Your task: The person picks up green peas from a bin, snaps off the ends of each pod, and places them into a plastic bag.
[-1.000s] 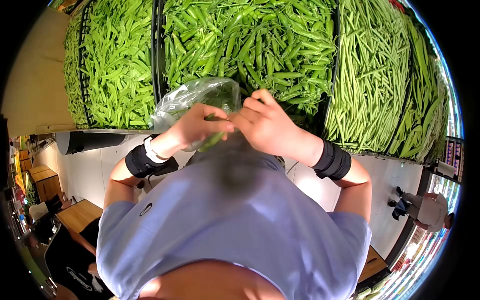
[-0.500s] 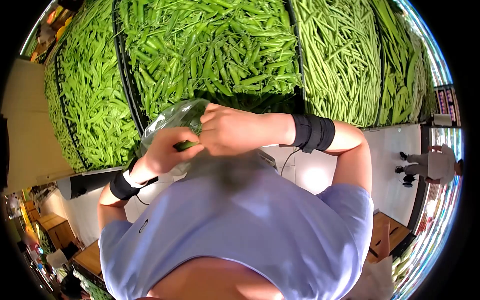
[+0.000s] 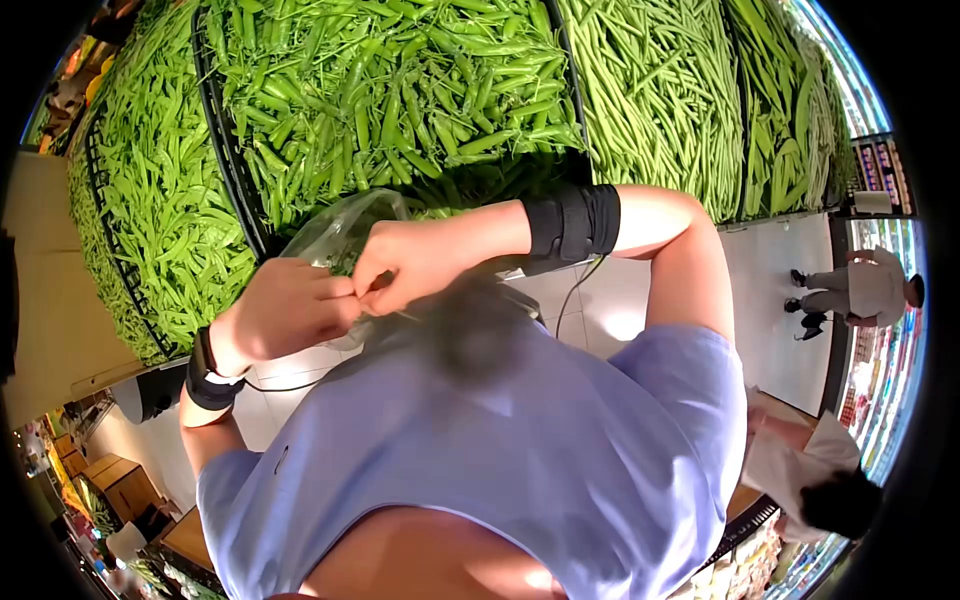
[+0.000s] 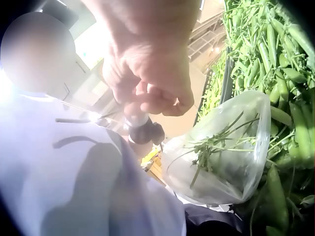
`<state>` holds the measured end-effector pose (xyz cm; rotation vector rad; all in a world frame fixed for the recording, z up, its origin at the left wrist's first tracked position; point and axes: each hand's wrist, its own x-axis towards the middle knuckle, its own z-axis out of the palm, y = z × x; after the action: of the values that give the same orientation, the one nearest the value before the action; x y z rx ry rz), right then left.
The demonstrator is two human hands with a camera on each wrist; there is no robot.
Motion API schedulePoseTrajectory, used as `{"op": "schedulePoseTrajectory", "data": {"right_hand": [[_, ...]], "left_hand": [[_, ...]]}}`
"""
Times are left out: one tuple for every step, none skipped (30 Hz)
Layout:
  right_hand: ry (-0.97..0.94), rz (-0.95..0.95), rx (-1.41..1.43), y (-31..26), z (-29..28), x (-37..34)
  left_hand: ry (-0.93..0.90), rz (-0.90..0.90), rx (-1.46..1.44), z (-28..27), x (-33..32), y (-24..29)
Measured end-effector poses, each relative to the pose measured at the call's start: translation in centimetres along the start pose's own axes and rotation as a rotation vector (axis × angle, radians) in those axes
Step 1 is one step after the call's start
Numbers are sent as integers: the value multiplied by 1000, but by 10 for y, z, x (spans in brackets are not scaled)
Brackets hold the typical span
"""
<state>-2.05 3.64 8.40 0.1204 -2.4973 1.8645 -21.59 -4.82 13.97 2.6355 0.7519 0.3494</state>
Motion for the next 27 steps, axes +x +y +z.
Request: {"op": "schedulePoseTrajectory", "data": {"right_hand": [[22,-74,-49,1,1,3],[45,-149,-99,3,2,6],[67,-222,-152,3,0,8],[122,-408,-332,-1,-2,12],[186,-479,-466,-3,-2,15],[250,-550,-600,-4,0,18],[315,-620,-735,-5,0,20],[300,-605,-758,-7,2,19],[271,-602,-713,-8,6,19],[237,-598,-669,-9,9,18],[201,-597,-621,-10,13,18],[159,-572,-563,-14,15,17],[130,-572,-533,-15,18,17],[103,-573,-502,-16,21,18],[71,-577,-471,-17,22,18],[54,-564,-482,-21,20,20],[45,-547,-503,-24,18,21],[34,-532,-521,-27,16,22],[25,-520,-541,-31,14,24],[60,-477,-553,-38,11,26],[99,-404,-617,-39,7,26],[140,-328,-680,-38,0,24],[182,-248,-741,-36,-5,23],[270,-144,-642,-30,-8,23],[354,-41,-546,-21,-10,23],[356,70,-347,-15,-11,24],[377,82,-343,-8,-10,25]], "left_hand": [[-13,-53,-94,-2,-2,0],[-9,-115,-122,-4,-5,0],[-2,-173,-148,-5,-8,-1],[4,-232,-177,-5,-10,-2],[57,-304,-315,-2,-14,-2],[110,-379,-454,3,-19,-2],[164,-451,-591,5,-21,-1],[188,-467,-648,5,-22,2],[160,-420,-653,7,-24,2],[138,-372,-659,11,-26,1],[117,-330,-664,15,-29,2],[140,-310,-749,20,-29,3],[109,-265,-806,25,-31,3],[77,-220,-862,29,-31,-1],[50,-178,-916,31,-31,-5],[10,-204,-905,30,-33,-7],[2,-200,-885,31,-34,-10],[29,-199,-916,29,-35,-10],[54,-198,-945,27,-36,-11],[75,-230,-928,26,-39,-12],[157,-282,-876,23,-41,-9],[272,-421,-880,25,-42,-7],[387,-558,-882,29,-44,-5],[429,-718,-755,25,-43,0],[471,-793,-753,26,-43,2],[499,-823,-750,32,-44,2],[527,-851,-750,38,-46,1]]}}
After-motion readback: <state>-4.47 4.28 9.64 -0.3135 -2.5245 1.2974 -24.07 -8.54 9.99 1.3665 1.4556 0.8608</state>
